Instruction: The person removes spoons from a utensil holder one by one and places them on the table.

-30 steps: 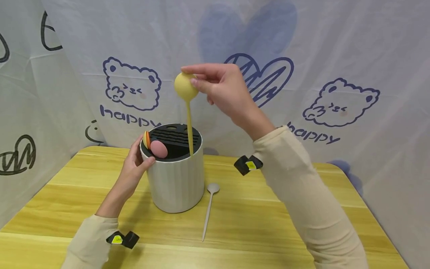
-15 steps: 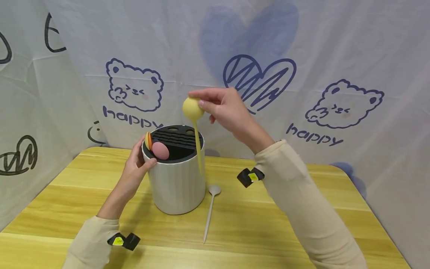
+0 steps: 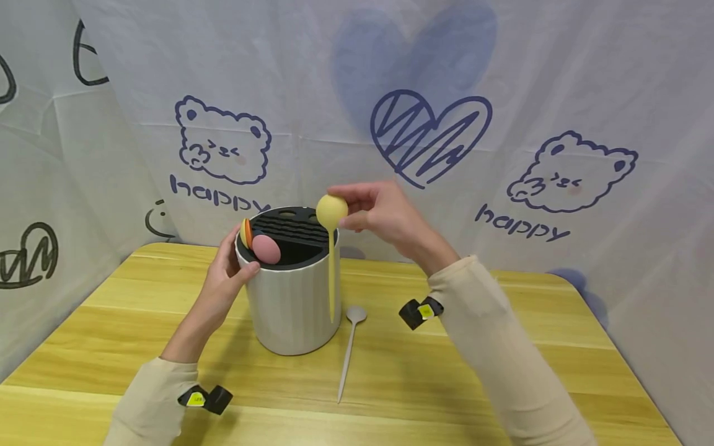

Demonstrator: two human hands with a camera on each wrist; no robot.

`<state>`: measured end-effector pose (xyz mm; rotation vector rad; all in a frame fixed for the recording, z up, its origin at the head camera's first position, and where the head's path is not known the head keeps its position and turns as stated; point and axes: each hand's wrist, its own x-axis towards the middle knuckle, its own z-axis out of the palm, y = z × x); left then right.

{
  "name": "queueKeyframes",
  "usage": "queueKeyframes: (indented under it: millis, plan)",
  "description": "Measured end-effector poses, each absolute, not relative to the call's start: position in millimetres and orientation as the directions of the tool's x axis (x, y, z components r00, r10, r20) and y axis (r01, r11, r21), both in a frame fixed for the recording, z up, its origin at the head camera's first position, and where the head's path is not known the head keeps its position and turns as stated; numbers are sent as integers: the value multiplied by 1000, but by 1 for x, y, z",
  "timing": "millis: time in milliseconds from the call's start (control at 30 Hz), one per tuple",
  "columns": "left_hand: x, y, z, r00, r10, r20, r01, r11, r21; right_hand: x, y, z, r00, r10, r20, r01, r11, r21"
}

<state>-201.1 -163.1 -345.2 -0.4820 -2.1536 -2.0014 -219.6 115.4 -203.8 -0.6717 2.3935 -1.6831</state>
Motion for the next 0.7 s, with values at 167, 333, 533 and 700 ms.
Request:
queueKeyframes:
  millis: [167,333,533,700]
  plan:
    - [-200,-163,-345,-936,122,330,338,56,939,-220,117,-215,-901,-417,118,-251,279,-927]
    - [-199,-164,-345,-936,123,329,337,53,940,-219,121,-226,-907,-408,108,-241,291,-926]
    - [-200,-164,-345,-937,119,328,337,62,939,-222,128,-241,-907,-406,110,-240,284,-929]
    - [-200,-163,-345,-936,119,332,341,59,938,-224,134,-253,-909,-403,107,-231,274,-934]
